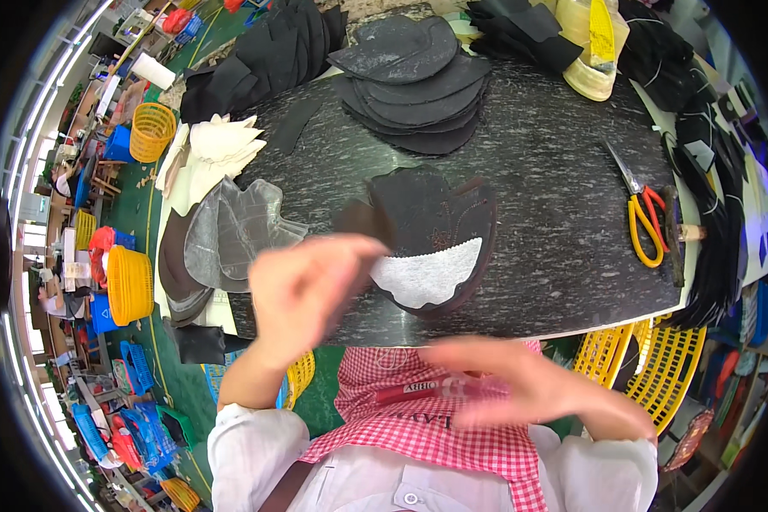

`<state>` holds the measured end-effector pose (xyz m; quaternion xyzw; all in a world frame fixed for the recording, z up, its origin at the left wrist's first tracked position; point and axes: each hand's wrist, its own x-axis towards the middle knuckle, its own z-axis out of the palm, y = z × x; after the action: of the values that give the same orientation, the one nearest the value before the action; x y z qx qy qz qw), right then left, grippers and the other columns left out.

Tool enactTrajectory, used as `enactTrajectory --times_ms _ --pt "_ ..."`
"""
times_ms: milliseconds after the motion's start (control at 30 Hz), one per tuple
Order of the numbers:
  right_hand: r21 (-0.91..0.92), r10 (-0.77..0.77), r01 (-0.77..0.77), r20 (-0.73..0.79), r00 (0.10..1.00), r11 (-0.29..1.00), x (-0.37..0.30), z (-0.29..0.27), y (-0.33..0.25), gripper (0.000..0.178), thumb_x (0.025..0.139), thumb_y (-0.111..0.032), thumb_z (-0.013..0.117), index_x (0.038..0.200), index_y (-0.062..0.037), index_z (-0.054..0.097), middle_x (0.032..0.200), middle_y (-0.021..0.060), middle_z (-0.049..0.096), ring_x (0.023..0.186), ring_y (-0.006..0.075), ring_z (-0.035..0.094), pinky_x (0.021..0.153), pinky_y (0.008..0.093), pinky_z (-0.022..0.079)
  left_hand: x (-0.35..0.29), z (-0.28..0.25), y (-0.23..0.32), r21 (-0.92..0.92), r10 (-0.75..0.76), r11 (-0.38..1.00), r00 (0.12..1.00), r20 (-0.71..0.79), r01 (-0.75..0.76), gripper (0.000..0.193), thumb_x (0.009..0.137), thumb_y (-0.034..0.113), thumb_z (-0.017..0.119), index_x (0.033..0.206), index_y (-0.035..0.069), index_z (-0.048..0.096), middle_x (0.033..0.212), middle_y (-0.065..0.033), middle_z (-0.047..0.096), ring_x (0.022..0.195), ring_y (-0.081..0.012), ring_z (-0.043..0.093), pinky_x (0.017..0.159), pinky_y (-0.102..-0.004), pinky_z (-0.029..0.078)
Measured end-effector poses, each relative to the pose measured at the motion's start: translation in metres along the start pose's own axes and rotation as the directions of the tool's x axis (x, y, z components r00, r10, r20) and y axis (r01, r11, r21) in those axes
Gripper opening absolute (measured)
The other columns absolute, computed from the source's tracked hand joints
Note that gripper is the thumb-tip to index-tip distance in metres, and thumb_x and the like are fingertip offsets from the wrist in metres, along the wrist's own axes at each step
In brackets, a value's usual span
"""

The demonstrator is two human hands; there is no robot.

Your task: The person picks up stacked shoe components from a basket and uses shears to trim the edges of small black pieces before matching them against a larger white component, then secures the trimmed pieces with a rubber band and continues aligning various layered material pieces on the work surface.

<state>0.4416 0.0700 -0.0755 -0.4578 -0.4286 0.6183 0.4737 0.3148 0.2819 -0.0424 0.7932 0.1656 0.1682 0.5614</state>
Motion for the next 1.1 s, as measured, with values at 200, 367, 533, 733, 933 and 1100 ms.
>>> enactTrajectory --times_ms 200,367,533,733,933,1100 --pt "0.684 0.320 -0.102 -0.200 0.926 0.722 0.030 -0.001 0.004 0.069 0.089 -0.040 0.056 0.138 0.0000 0.027 0.136 0.0171 0.037 0.126 0.0255 0.040 0.100 0.0407 0.040 -0.019 0.019 -0.008 0.043 0.432 0.893 0.878 0.205 -0.449 0.043 0.066 0.026 0.081 0.098 0.003 0.064 0.067 -0.0028 0.061 0.053 -0.0139 0.060 0.046 -0.0227 0.045" --pt "0.511 0.194 -0.131 -0.072 0.978 0.849 0.032 0.002 -0.004 0.065 0.095 -0.044 0.041 0.138 0.0030 0.029 0.137 0.0160 0.038 0.128 0.0244 0.035 0.106 0.0383 0.028 -0.007 0.007 -0.077 -0.715 0.058 0.656 0.928 0.368 0.242 0.090 0.058 0.050 0.083 0.121 0.000 0.043 0.122 -0.0126 0.051 0.115 -0.0182 0.048 0.096 -0.0344 0.036" --pt "0.118 -0.106 0.167 -0.404 0.908 0.979 0.035 -0.011 0.016 0.053 0.095 -0.038 0.041 0.128 0.0036 0.043 0.119 0.0128 0.047 0.113 0.0199 0.044 0.100 0.0359 0.032 -0.012 -0.006 -0.064 -0.472 -0.003 0.858 0.922 0.387 0.201 0.044 0.071 -0.004 0.073 0.112 -0.004 0.057 0.089 -0.0049 0.067 0.087 -0.0105 0.061 0.082 -0.0258 0.044" --pt "-0.382 -0.216 -0.093 -0.690 0.691 0.919 0.060 -0.066 0.004 0.038 0.080 -0.005 0.067 0.117 -0.0056 0.055 0.077 -0.0016 0.050 0.056 0.0015 0.043 0.049 0.0190 0.038 0.025 -0.013 -0.061 -0.193 -0.245 0.934 0.931 0.269 0.301 0.030 0.082 0.004 0.064 0.112 0.000 0.059 0.098 -0.0061 0.066 0.085 -0.0087 0.061 0.078 -0.0242 0.048" --pt "-0.563 -0.283 -0.173 -0.629 0.724 0.808 0.070 -0.089 0.009 0.036 0.080 -0.003 0.065 0.115 -0.0068 0.055 0.075 0.0010 0.050 0.054 0.0027 0.047 0.046 0.0192 0.038 0.035 -0.005 -0.078 0.129 -0.166 0.981 0.972 0.166 0.145 0.029 0.083 0.002 0.062 0.112 0.000 0.060 0.092 -0.0033 0.065 0.082 -0.0064 0.057 0.073 -0.0233 0.048" --pt "-0.397 -0.128 -0.222 -0.687 0.715 0.891 0.072 -0.092 0.005 0.036 0.080 -0.006 0.067 0.114 -0.0073 0.054 0.073 0.0041 0.051 0.057 0.0079 0.054 0.048 0.0250 0.041 0.038 0.000 -0.076 0.229 -0.119 0.970 0.984 0.131 0.087 0.030 0.081 0.002 0.064 0.111 -0.001 0.061 0.088 -0.0050 0.064 0.077 -0.0071 0.056 0.070 -0.0236 0.048"
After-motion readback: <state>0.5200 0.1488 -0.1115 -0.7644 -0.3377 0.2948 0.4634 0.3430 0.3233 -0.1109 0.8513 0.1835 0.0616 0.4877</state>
